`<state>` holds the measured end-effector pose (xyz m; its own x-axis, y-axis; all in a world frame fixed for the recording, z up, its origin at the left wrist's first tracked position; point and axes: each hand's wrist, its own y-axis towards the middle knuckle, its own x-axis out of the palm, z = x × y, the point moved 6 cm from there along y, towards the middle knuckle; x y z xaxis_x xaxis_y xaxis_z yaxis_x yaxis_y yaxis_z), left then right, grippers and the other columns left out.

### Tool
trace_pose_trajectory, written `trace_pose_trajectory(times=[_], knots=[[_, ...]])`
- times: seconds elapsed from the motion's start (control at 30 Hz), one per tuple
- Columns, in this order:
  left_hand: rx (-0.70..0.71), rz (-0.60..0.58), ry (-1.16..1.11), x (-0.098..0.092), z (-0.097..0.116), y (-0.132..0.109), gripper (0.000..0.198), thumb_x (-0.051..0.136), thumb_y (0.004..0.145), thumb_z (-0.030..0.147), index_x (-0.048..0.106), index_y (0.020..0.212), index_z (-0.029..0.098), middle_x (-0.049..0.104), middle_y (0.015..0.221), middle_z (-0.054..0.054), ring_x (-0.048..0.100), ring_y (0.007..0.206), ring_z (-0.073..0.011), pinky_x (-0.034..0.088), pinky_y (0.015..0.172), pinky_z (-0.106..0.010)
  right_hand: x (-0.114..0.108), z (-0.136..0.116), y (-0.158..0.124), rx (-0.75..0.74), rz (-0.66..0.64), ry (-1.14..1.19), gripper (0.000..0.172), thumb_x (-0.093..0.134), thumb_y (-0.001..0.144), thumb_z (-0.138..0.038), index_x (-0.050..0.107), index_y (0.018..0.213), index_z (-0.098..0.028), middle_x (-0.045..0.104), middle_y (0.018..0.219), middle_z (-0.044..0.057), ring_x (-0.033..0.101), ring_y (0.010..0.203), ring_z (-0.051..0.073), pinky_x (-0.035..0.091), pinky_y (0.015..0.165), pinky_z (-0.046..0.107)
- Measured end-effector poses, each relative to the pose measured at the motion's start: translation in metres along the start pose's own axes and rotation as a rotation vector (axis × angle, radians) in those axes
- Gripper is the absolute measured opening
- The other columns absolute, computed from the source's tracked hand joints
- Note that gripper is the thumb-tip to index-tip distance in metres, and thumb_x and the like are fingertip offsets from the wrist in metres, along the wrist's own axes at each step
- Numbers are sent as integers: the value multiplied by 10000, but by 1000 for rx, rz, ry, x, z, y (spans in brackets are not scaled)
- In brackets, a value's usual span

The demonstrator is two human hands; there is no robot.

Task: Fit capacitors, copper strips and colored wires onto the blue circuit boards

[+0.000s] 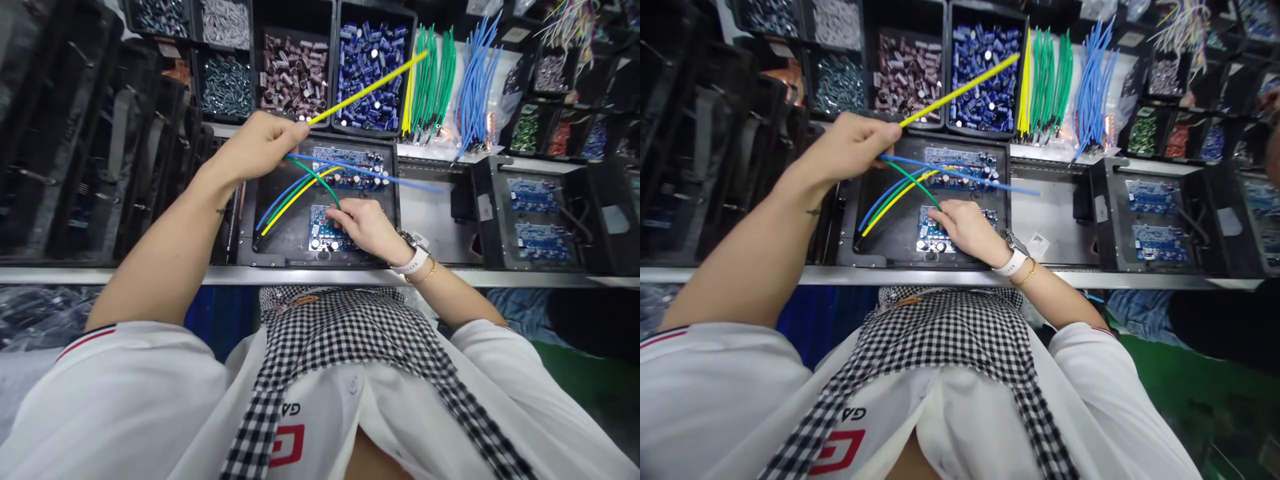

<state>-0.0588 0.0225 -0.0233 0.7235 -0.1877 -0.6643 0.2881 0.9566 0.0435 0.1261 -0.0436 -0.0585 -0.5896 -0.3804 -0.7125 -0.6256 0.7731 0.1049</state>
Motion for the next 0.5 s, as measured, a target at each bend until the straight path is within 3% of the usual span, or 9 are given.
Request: trace_pose_trajectory(times=[0.23, 0.33, 0.43, 0.5], knots=[[21, -95, 59, 4, -5, -2, 503, 495, 942, 492, 394, 565, 176, 309, 538, 40, 236, 573, -95, 170, 521, -274, 7, -7, -8, -114, 51, -207, 324, 475, 1023, -313, 510, 724, -193, 547, 706, 13, 515, 667, 141, 367, 674, 276], [43, -112, 108, 5, -4, -4, 534, 468, 947, 524, 329, 562, 182, 254, 559, 32, 223, 574, -100, 152, 534, -289, 10, -10, -11, -120, -12, -223, 334, 445, 1031, -343, 551, 758, -183, 595, 758, 35, 549, 697, 152, 407, 696, 281], [37, -123, 194, 6, -5, -8, 567, 396, 974, 545, 244, 552, 198, 210, 561, 22, 209, 564, -107, 145, 550, -302, 3, -15, -13, -171, -107, -216, 277, 495, 1004, -400, 630, 1001, -157, 651, 869, 57, 613, 817, 184, 473, 776, 298], [1, -102, 246, 4, -7, -10, 581, 348, 995, 537, 223, 531, 209, 210, 542, 20, 211, 542, -107, 155, 559, -305, -20, -12, -11, -124, 36, -333, 402, 509, 988, -438, 571, 1248, -137, 665, 1005, 106, 622, 960, 236, 493, 861, 353]])
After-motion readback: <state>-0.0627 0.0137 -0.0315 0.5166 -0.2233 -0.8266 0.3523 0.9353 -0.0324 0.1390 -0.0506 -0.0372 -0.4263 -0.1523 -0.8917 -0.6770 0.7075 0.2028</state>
